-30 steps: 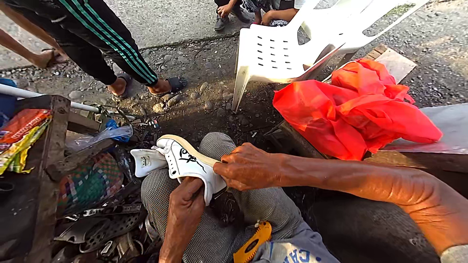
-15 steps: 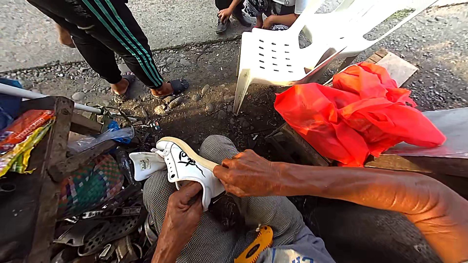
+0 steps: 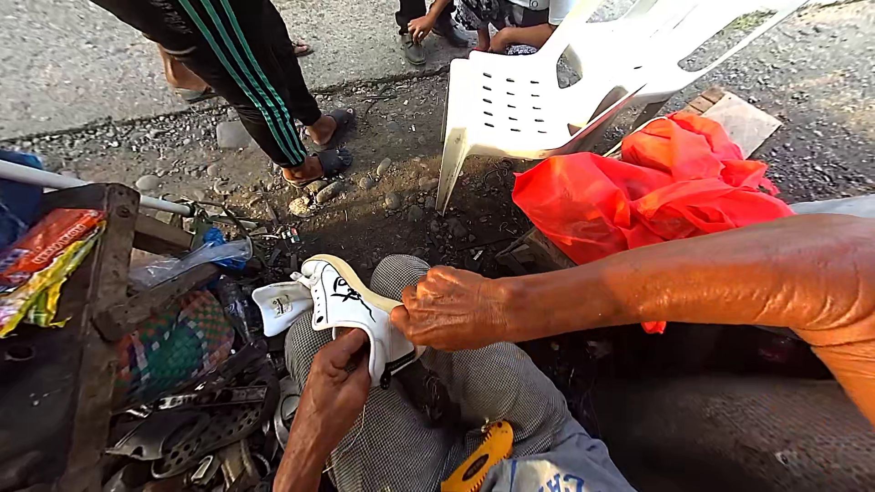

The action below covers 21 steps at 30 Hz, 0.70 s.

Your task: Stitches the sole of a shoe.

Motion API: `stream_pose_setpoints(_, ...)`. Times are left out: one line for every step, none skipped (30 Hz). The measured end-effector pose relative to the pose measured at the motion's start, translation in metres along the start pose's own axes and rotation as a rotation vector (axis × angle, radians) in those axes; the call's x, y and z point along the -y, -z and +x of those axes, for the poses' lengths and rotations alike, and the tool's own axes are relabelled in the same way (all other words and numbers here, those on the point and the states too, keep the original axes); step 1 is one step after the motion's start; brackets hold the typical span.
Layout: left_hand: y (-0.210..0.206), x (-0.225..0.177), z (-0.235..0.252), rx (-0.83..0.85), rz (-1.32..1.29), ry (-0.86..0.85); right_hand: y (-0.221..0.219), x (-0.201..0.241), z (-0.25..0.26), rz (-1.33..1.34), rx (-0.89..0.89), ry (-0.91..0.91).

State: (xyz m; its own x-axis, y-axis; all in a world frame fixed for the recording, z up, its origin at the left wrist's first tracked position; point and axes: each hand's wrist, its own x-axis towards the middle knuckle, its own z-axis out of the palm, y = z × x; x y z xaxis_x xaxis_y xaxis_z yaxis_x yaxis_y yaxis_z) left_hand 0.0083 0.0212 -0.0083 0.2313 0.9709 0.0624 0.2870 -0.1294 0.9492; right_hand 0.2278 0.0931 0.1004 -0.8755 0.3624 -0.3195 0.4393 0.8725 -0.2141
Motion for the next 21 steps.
stream_pose_setpoints(0.000, 0.000, -0.001, 0.001, -0.018, 0.001, 0.000, 0.000, 0.000, 0.020, 0.002, -0.003)
stream_pose_setpoints(0.000, 0.000, -0.001, 0.001, -0.034, 0.002, 0.001, -0.001, -0.001, 0.039, 0.006, -0.009)
stream_pose_setpoints(0.000, 0.000, -0.001, 0.004, -0.052, 0.003, 0.001, -0.001, -0.001, 0.051, 0.010, -0.016)
stream_pose_setpoints(0.000, 0.001, -0.001, 0.007, -0.071, 0.005, 0.001, -0.001, -0.001, 0.059, 0.003, -0.023)
stream_pose_setpoints(-0.001, 0.001, -0.001, 0.007, -0.092, 0.009, 0.000, -0.002, -0.002, 0.066, -0.012, -0.032)
stream_pose_setpoints(-0.001, 0.001, 0.000, 0.004, -0.109, 0.014, -0.002, -0.002, -0.003, 0.071, -0.035, -0.041)
stream_pose_setpoints(-0.001, 0.001, 0.000, 0.000, -0.125, 0.020, -0.005, -0.003, -0.004, 0.067, -0.068, -0.050)
stream_pose_setpoints(-0.001, 0.002, 0.000, 0.000, -0.141, 0.028, -0.008, -0.004, -0.004, 0.056, -0.111, -0.056)
stream_pose_setpoints(-0.002, 0.002, 0.000, 0.001, -0.159, 0.035, -0.011, -0.004, -0.005, 0.045, -0.148, -0.060)
stream_pose_setpoints(-0.002, 0.002, 0.000, 0.000, -0.175, 0.040, -0.013, -0.004, -0.006, 0.041, -0.171, -0.067)
stream_pose_setpoints(-0.002, 0.002, 0.000, -0.002, -0.191, 0.043, -0.014, -0.003, -0.006, 0.036, -0.191, -0.076)
stream_pose_setpoints(-0.003, 0.002, 0.000, -0.004, -0.210, 0.046, -0.015, -0.003, -0.007, 0.038, -0.202, -0.089)
stream_pose_setpoints(-0.003, 0.002, 0.000, -0.007, -0.222, 0.046, -0.017, -0.003, -0.007, 0.034, -0.218, -0.098)
stream_pose_setpoints(-0.003, 0.003, 0.000, -0.008, -0.230, 0.040, -0.018, -0.002, -0.008, 0.038, -0.222, -0.108)
stream_pose_setpoints(-0.004, 0.004, -0.001, -0.010, -0.235, 0.033, -0.018, -0.001, -0.008, 0.043, -0.223, -0.118)
stream_pose_setpoints(-0.004, 0.005, -0.001, -0.011, -0.239, 0.028, -0.018, -0.001, -0.009, 0.050, -0.217, -0.130)
stream_pose_setpoints(-0.004, 0.005, -0.001, -0.015, -0.239, 0.026, -0.018, 0.000, -0.010, 0.055, -0.214, -0.143)
stream_pose_setpoints(-0.004, 0.005, -0.001, -0.016, -0.239, 0.026, -0.019, 0.000, -0.011, 0.058, -0.220, -0.157)
stream_pose_setpoints(-0.004, 0.004, -0.002, -0.021, -0.236, 0.028, -0.021, 0.000, -0.013, 0.053, -0.253, -0.168)
stream_pose_setpoints(-0.004, 0.005, -0.004, -0.031, -0.239, 0.029, -0.025, -0.002, -0.015, 0.043, -0.307, -0.180)
stream_pose_setpoints(-0.004, 0.005, -0.005, -0.045, -0.251, 0.030, -0.029, -0.005, -0.018, 0.030, -0.365, -0.200)
